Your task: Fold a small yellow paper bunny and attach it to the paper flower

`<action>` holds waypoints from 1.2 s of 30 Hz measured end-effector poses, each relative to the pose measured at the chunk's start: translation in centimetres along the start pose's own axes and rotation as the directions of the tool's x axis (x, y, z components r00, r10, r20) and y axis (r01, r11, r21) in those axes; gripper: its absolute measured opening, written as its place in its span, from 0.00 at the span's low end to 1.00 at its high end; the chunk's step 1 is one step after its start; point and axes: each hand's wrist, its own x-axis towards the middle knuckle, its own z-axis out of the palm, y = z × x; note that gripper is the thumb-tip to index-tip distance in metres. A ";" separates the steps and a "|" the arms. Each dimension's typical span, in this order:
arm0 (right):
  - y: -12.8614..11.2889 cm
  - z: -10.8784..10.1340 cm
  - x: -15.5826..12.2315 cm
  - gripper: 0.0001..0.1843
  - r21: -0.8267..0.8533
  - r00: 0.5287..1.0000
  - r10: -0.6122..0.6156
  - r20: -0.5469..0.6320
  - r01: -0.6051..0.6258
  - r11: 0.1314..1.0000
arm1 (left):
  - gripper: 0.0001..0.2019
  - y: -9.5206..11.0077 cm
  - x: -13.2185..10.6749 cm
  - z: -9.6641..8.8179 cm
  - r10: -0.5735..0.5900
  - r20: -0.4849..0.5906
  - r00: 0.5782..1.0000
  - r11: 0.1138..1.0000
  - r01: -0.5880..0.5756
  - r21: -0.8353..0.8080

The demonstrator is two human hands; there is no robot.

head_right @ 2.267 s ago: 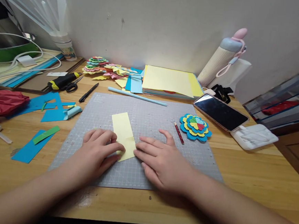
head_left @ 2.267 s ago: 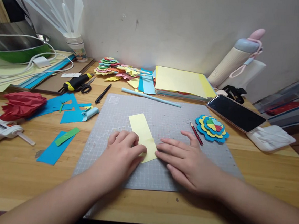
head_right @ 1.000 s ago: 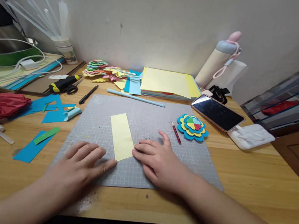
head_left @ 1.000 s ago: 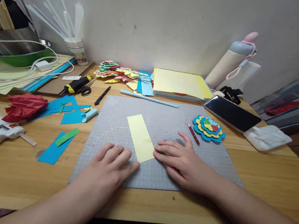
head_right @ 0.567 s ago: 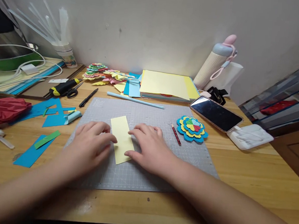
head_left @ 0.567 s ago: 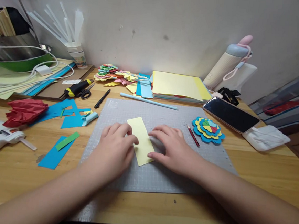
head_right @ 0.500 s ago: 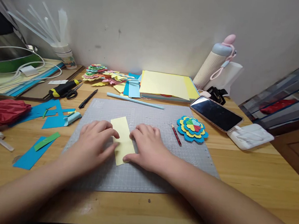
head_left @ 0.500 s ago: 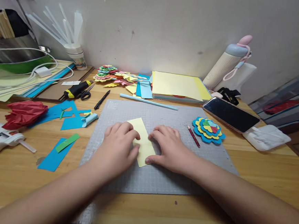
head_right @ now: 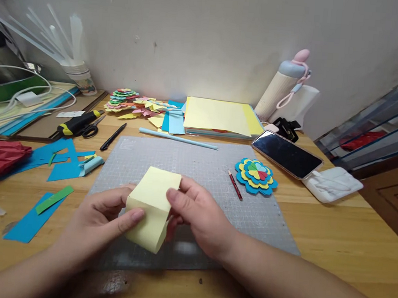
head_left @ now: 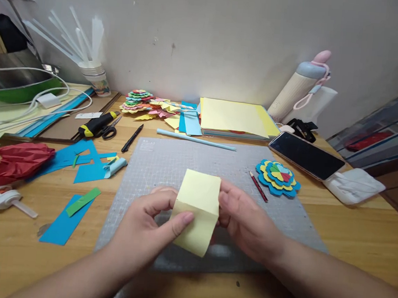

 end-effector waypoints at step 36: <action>-0.6 1.6 -1.9 0.03 -0.684 0.909 -0.412 0.068 0.343 0.644 | 0.05 0.0 -1.6 0.8 0.307 -0.094 0.947 0.941 -0.287 0.178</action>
